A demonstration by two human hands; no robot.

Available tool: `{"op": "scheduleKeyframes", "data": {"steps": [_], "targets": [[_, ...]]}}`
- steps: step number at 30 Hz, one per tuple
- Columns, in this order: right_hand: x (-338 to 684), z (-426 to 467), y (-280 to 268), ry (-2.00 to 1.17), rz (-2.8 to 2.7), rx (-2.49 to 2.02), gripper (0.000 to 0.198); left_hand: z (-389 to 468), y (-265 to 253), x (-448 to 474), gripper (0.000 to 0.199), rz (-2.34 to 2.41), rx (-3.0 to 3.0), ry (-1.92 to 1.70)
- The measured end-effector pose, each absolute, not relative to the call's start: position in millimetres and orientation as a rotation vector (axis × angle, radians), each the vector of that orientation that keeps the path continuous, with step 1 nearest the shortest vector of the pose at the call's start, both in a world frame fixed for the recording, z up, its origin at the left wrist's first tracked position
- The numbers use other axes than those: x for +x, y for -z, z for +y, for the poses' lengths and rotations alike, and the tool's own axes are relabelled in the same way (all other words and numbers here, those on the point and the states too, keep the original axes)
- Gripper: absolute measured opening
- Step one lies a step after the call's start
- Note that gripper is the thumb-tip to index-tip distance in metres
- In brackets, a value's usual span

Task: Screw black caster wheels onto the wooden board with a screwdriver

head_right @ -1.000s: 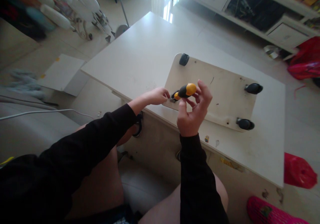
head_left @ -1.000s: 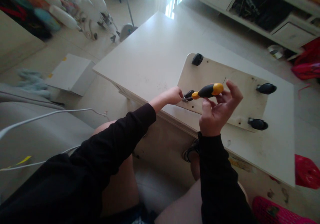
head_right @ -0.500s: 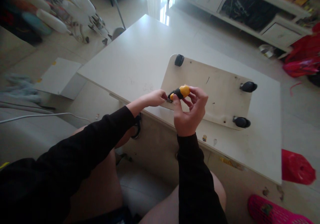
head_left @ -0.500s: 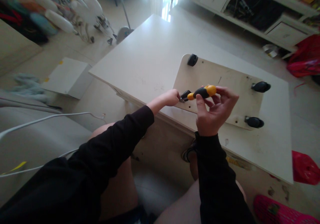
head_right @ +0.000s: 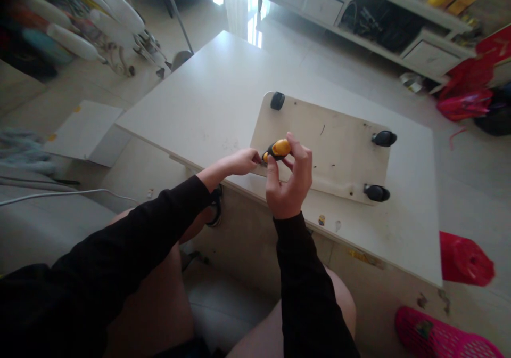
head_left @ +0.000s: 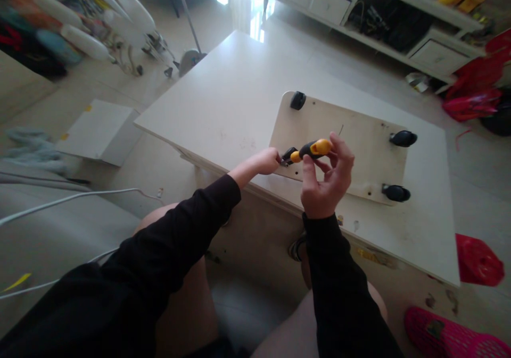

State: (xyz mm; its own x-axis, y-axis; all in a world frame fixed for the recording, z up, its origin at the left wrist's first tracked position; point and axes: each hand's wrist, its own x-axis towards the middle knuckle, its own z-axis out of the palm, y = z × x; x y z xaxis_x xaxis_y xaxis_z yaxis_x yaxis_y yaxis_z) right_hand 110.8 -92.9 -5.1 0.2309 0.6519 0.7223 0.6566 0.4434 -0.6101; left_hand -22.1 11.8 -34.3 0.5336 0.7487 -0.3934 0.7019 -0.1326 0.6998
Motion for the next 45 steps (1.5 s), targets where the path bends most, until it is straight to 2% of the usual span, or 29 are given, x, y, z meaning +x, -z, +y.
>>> {"op": "scheduleKeyframes", "data": {"steps": [8,13,19,24,30,36,41,45], "targets": [[113.2,-90.7,5.6,0.086,-1.444,-1.191,0.045,11.2,37.8,-21.9,0.017,1.197,1.901,-0.056],[112.2,-92.7,7.3,-0.089,-1.449,-1.144,0.05,11.6,38.6,-22.1,0.015,1.196,1.894,-0.038],[111.3,-91.2,2.5,0.118,-1.465,-1.156,0.045,10.5,35.8,-22.2,0.015,1.203,1.879,-0.051],[111.3,-91.7,3.5,0.041,-1.523,-1.107,0.051,10.4,35.9,-21.6,0.014,1.211,1.877,-0.056],[113.2,-89.3,3.8,0.337,-1.553,-1.165,0.049,9.6,33.5,-21.7,0.02,1.204,1.901,-0.04],[112.8,-91.7,2.3,0.164,-1.609,-1.119,0.048,10.2,36.8,-20.2,0.014,1.199,1.879,-0.058],[114.6,-89.5,4.5,0.309,-1.539,-1.164,0.045,10.5,38.1,-20.5,0.016,1.223,1.907,-0.04],[113.7,-89.0,5.0,0.206,-1.535,-1.124,0.049,11.4,41.2,-20.5,0.017,1.206,1.918,-0.045]]}}
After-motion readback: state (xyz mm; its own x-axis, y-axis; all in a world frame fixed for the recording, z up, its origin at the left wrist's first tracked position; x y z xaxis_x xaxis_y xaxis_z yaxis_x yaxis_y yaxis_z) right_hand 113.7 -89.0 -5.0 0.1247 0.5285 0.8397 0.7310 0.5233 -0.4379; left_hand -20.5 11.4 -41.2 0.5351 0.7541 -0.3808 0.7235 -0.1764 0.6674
